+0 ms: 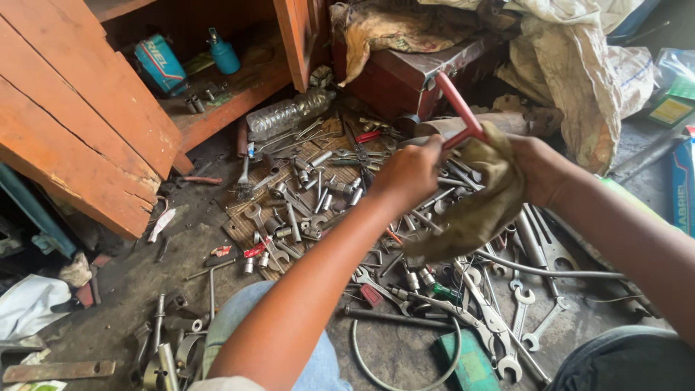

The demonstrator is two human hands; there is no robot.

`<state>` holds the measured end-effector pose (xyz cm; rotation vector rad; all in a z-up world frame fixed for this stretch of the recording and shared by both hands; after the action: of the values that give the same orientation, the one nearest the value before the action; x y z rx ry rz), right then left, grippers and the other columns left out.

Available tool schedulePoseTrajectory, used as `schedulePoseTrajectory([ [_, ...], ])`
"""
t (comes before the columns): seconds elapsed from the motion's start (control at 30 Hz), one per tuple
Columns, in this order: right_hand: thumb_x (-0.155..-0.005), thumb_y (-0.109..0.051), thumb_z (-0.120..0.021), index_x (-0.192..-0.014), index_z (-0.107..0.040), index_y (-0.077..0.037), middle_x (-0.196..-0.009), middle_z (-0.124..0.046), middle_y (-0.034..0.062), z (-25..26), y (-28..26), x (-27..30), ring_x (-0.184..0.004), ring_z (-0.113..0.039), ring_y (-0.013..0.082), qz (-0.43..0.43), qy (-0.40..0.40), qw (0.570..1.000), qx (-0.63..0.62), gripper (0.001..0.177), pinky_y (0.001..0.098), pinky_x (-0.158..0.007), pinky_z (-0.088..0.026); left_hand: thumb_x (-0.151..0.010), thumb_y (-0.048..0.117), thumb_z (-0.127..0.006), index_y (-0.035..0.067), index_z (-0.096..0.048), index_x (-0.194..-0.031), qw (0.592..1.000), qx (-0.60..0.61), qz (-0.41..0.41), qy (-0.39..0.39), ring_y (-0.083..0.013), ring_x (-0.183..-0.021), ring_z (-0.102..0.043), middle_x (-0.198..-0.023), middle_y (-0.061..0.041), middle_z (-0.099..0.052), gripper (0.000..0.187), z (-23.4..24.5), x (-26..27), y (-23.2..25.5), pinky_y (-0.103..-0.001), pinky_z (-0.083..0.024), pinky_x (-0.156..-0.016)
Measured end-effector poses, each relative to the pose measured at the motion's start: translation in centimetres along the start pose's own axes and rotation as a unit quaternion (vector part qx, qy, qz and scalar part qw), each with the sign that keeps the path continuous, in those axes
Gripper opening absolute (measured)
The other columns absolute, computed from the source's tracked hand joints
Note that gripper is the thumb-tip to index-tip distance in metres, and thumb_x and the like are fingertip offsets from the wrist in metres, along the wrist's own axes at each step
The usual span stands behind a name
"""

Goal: The person wipes a metal T-handle tool and a curved metal rod with a cloth. They handle the tools one at a time, wiping them thoroughly before placing them back on the floor among other scattered tools.

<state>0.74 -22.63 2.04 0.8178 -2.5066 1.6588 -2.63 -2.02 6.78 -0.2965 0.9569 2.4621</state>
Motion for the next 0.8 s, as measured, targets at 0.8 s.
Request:
schedulePoseTrajectory([
  [0.8, -0.107, -0.038, -0.054, -0.117, -0.066, -0.003, -0.097, -0.07, 0.0043, -5.7, 0.1, 2.9, -0.082, -0.067, 0.0139, 0.026, -0.053, 0.998, 0.027, 0.039, 0.0319, -0.076, -0.057, -0.098, 0.006, -0.05, 0.004, -0.051, -0.101, 0.977, -0.1, -0.16, 0.097, -0.0422, -0.071, -0.073, -0.076, -0.021, -0.072, 0.004, 2.5, 1.4, 0.2, -0.054, -0.057, -0.062],
])
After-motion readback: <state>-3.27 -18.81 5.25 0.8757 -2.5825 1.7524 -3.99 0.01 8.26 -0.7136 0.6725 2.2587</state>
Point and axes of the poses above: each hand's wrist, its own x-axis away from the middle knuckle, its own z-axis out of the back of the hand, y = z × x, the point moved 6 cm from there along -x, towards the middle knuckle
